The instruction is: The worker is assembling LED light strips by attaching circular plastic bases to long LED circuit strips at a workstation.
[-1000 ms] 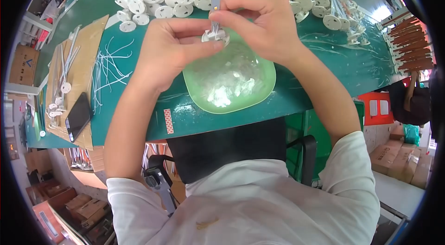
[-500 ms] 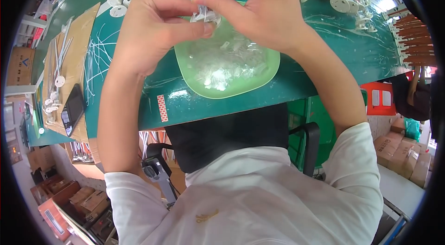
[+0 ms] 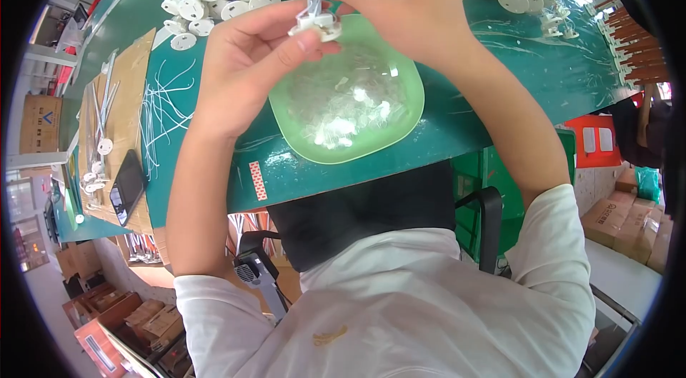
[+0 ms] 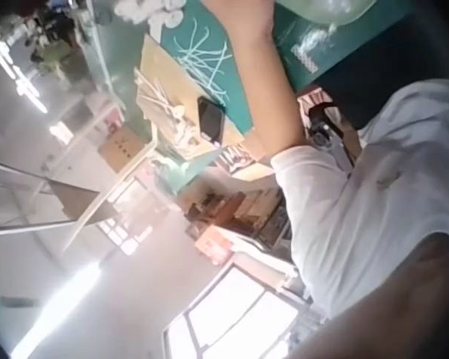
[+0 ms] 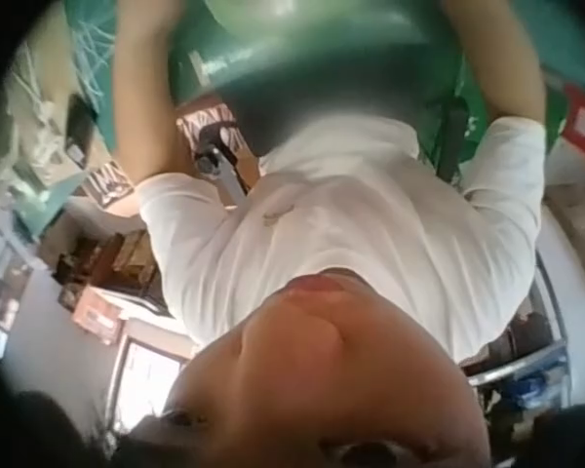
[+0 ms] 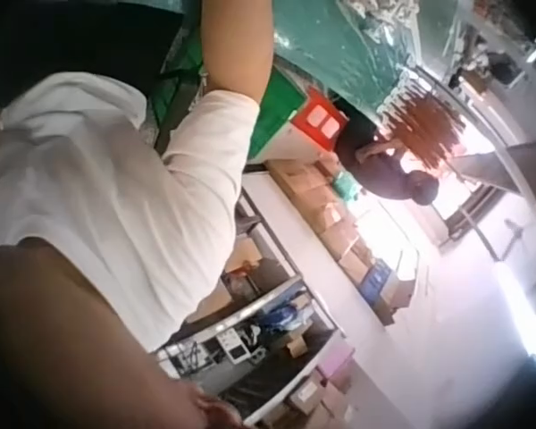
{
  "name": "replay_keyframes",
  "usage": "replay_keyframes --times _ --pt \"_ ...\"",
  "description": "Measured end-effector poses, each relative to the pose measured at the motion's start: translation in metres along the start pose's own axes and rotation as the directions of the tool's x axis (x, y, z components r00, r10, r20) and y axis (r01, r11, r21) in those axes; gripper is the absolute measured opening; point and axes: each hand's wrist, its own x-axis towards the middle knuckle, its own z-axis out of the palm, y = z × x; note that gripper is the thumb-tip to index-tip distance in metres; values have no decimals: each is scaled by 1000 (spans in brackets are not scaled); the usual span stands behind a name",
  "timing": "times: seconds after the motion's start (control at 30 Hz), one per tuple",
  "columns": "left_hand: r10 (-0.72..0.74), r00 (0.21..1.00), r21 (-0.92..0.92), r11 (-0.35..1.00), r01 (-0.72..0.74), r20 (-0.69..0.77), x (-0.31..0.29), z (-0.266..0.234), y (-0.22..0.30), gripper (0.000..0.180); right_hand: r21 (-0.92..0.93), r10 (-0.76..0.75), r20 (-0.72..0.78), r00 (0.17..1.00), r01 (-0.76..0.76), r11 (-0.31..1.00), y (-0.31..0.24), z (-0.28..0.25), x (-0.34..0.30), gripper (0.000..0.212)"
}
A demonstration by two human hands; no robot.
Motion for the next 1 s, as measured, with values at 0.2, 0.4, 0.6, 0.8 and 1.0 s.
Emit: replay_keyframes --times 0.2,0.4,0.6,0.8,1.0 --pt "83 991 -121 988 -96 -107 3 -4 -5 36 -493 -267 404 875 454 742 13 -20 -1 13" --pt "104 992 -134 984 -114 -77 1 -6 0 36 -395 -148 627 765 476 786 10 -18 -8 20" --pt "121 989 -140 981 -133 -89 1 -5 2 36 -416 -63 658 751 431 801 14 -15 -8 22" --pt "104 990 -150 982 -117 -93 1 -4 7 36 -413 -21 689 725 416 810 14 -14 -9 24" --pt "122 986 -122 983 -136 -115 1 -2 7 32 -421 6 706 708 413 807 14 -13 -10 25"
